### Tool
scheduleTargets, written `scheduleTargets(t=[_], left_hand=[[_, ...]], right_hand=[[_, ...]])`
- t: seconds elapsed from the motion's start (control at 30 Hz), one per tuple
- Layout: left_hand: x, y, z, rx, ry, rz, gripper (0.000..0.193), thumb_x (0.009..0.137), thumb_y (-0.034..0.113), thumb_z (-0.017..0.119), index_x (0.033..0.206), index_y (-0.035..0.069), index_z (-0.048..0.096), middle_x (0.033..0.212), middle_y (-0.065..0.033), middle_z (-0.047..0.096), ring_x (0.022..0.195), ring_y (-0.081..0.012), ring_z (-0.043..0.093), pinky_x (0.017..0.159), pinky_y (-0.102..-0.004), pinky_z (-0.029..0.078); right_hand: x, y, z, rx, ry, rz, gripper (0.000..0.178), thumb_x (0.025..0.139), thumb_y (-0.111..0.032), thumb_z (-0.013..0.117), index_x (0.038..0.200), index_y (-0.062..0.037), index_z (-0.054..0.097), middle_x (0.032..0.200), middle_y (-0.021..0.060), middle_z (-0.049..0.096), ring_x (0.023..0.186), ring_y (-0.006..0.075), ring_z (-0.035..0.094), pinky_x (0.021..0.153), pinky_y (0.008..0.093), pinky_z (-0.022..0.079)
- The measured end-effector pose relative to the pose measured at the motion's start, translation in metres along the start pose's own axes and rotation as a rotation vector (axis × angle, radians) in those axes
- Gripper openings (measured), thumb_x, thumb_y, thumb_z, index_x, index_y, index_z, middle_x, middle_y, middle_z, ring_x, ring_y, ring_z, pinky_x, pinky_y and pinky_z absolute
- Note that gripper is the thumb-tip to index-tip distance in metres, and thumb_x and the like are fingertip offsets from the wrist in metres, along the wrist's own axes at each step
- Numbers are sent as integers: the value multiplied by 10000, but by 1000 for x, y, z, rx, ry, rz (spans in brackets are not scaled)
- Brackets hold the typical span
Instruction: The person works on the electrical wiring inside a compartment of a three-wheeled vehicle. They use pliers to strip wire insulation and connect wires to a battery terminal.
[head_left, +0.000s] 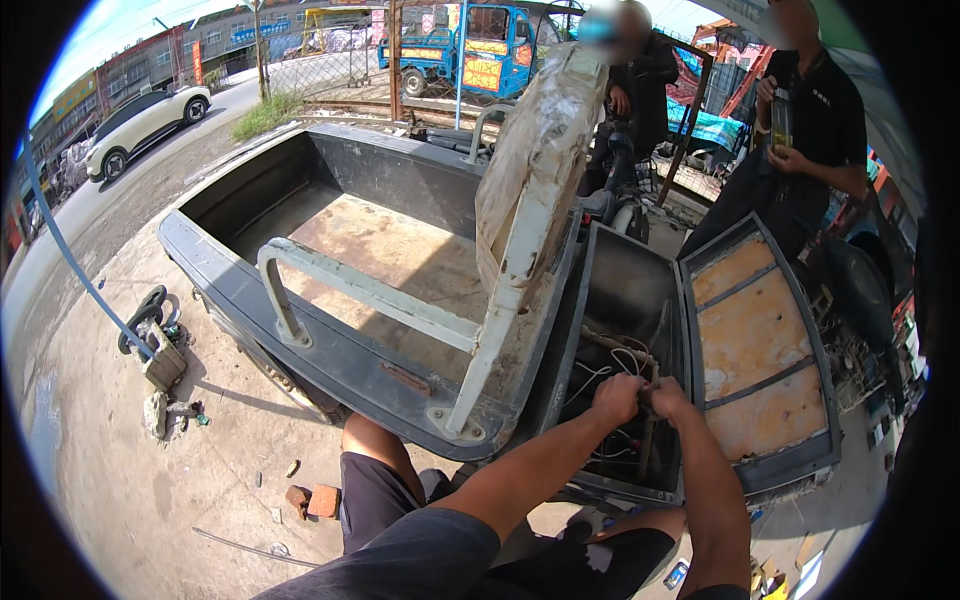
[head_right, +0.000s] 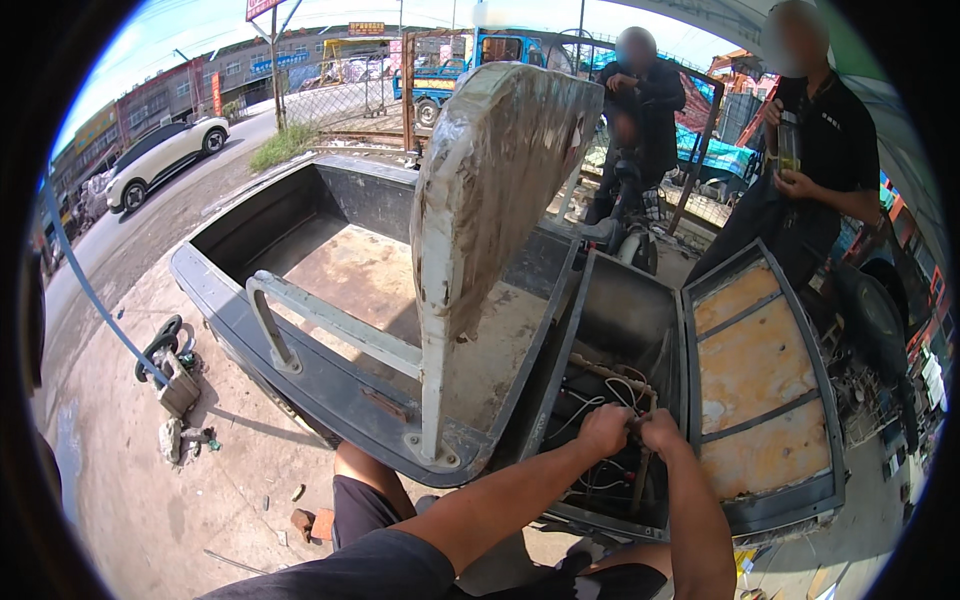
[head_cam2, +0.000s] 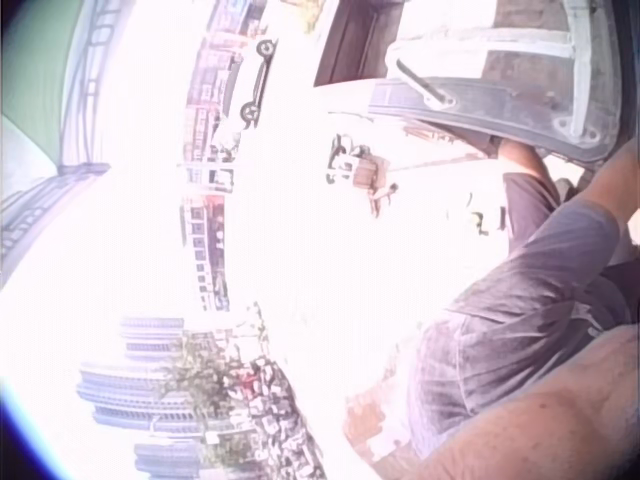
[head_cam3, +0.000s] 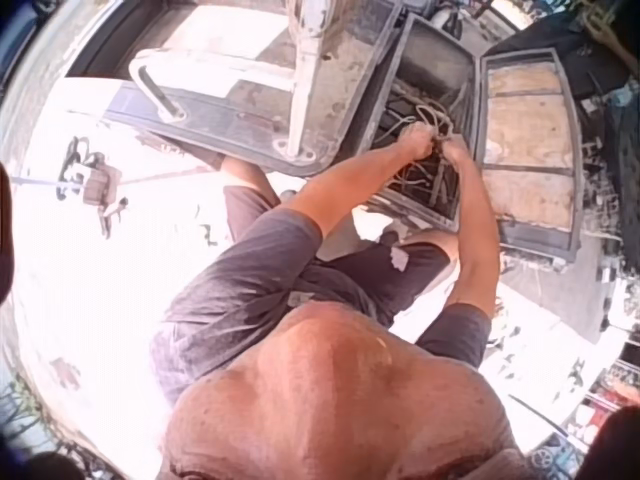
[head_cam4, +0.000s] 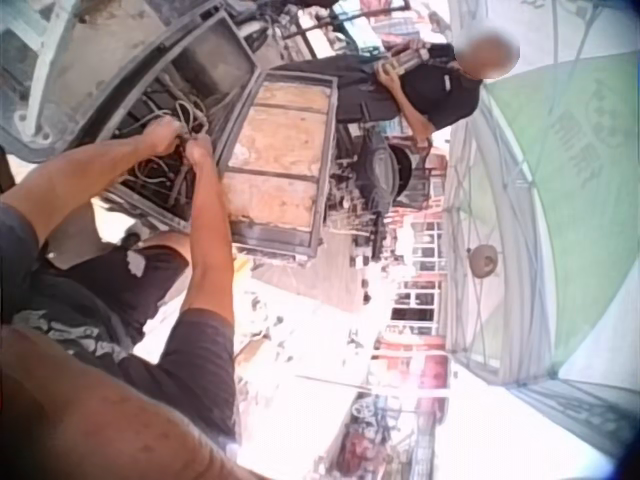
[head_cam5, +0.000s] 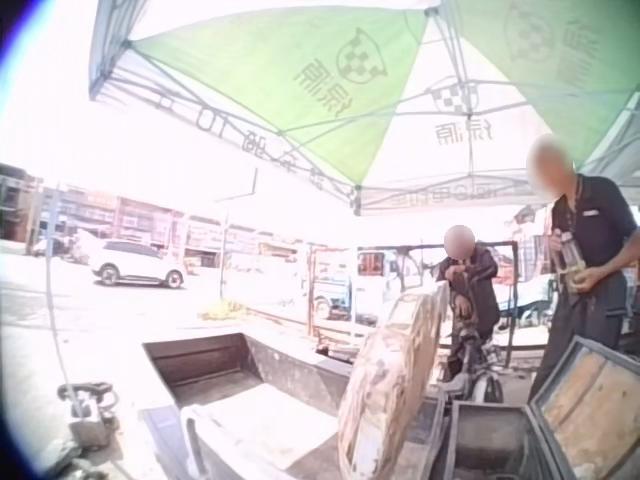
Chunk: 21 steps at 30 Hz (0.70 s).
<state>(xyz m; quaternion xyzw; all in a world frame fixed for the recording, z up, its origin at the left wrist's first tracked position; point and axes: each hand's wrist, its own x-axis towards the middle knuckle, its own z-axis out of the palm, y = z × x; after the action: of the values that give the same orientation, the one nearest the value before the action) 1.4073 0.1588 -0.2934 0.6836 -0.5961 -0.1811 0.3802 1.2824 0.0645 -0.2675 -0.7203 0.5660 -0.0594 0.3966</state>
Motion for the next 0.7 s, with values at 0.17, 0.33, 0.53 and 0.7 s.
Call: scheduleTargets(t=[0.17,0.33,0.53,0.7], left_hand=[[3,-8,7,168,-20,48,87,748,44,650,832,42,676,968,-189,620,953,-390,611,788,-492,521],[7,-12,10,66,15,-65,78,716,67,676,784,36,698,918,-206,656,869,-401,642,746,-481,539],[19,-27,31,-99,114,-177,95,669,85,673,717,13,710,759,-228,657,766,-387,659,707,-459,545],[22,-35,31,-183,112,-157,108,664,117,691,706,25,729,707,-226,653,722,-378,665,688,-438,544]], right_hand=[[-19,-15,-1,-142,138,-84,191,825,-115,675,792,73,661,752,173,660,672,330,673,520,397,526],[-17,-14,0,-70,-112,172,172,775,-96,737,853,39,663,758,145,669,660,264,675,518,389,537],[-29,-21,-1,-36,-184,118,186,733,-101,772,826,18,664,706,109,656,578,210,646,489,336,517],[-27,-20,-5,-119,-176,83,204,722,-144,790,832,4,702,701,79,671,592,183,648,543,330,545]])
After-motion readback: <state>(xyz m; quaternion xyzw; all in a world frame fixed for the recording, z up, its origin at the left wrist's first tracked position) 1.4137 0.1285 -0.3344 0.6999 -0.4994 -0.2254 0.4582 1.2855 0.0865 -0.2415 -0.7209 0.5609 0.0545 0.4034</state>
